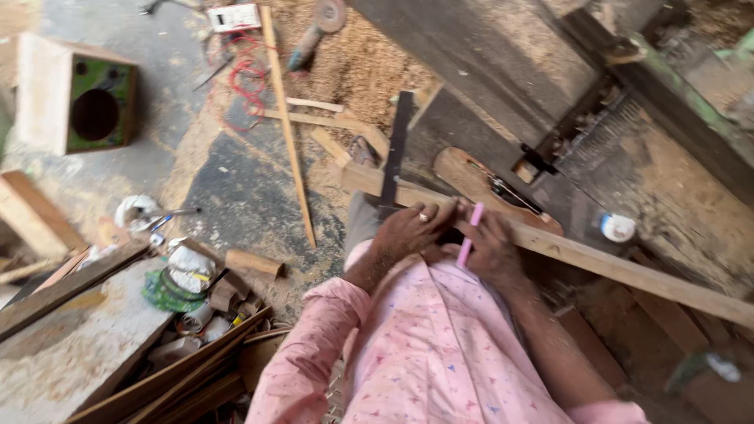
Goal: The person measures and marks a wooden plank using a tape measure and a pencil. They use a try square to draw straight lines on the wood, ensuring precise measurements for cutting.
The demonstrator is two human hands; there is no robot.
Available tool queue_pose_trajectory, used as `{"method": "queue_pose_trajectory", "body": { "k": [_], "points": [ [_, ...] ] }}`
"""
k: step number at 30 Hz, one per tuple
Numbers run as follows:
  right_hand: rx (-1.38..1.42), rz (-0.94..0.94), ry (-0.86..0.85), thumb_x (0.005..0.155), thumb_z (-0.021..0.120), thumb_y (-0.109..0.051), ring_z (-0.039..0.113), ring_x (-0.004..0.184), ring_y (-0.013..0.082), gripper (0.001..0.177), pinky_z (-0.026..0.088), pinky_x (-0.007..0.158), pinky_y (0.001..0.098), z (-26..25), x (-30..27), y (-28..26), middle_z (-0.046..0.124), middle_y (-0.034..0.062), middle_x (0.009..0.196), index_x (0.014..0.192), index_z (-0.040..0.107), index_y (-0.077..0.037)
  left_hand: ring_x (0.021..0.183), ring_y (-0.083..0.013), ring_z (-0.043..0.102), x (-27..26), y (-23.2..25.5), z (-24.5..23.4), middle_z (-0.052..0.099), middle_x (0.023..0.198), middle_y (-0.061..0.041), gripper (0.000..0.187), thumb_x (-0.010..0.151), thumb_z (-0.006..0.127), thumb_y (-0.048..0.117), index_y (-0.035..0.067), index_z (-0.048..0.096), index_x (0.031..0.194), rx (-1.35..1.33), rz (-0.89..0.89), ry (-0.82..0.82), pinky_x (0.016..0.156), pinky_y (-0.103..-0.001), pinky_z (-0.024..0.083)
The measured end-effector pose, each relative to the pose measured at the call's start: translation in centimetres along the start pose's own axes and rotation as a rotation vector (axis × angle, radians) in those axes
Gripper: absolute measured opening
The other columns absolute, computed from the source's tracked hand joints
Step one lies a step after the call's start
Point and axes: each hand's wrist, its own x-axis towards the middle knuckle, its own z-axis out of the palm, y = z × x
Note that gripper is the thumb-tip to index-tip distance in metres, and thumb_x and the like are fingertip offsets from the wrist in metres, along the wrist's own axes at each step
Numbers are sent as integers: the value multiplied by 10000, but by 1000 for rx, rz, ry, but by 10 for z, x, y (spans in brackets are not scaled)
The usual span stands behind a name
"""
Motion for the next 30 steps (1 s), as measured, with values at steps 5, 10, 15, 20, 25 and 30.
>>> {"method": "queue_pose_trajectory", "body": {
  "k": [5,10,15,20,25,30],
  "points": [
    [15,-33,173,812,854,-444,617,1212,329,483,449,1013,509,18,3,1,642,144,1387,1098,701,-86,1041,-157,604,-2,-9,-3,474,1571,-74,677,961,549,309,86,420,1586,134,93,235,888,-240,532],
    [-150,-134,279,829,756,-653,626,1172,255,612,415,980,467,34,4,7,643,156,1423,1229,721,-190,1166,-166,638,-12,-19,-7,418,1678,-118,487,943,570,184,91,498,1415,-177,59,199,986,-299,561],
    [-56,-213,488,921,602,-721,645,1096,202,717,418,1015,464,50,28,7,622,179,1443,1352,610,-148,1041,-204,614,-15,-17,-1,498,1346,-103,589,913,612,226,45,561,1471,-249,79,-64,947,-297,549],
    [-117,-187,225,953,634,-564,660,1052,256,646,471,1009,514,35,17,7,609,166,1382,1245,678,11,1125,-169,610,-15,-16,6,528,1330,-67,341,952,616,255,128,656,1265,-123,188,8,1011,-276,536],
    [-142,-153,146,936,690,-203,680,1107,332,214,512,1063,506,28,8,10,627,212,1450,1000,683,2,1237,-162,569,-15,-18,2,546,1374,-48,356,904,607,289,166,666,1234,-8,246,63,947,-300,504],
    [-113,-173,182,971,722,-322,678,1037,276,358,497,962,475,34,17,14,656,210,1395,1127,700,0,1218,-176,594,-4,-36,6,578,1367,-5,446,844,621,147,242,610,1280,142,221,222,1006,-375,493]
  ]
}}
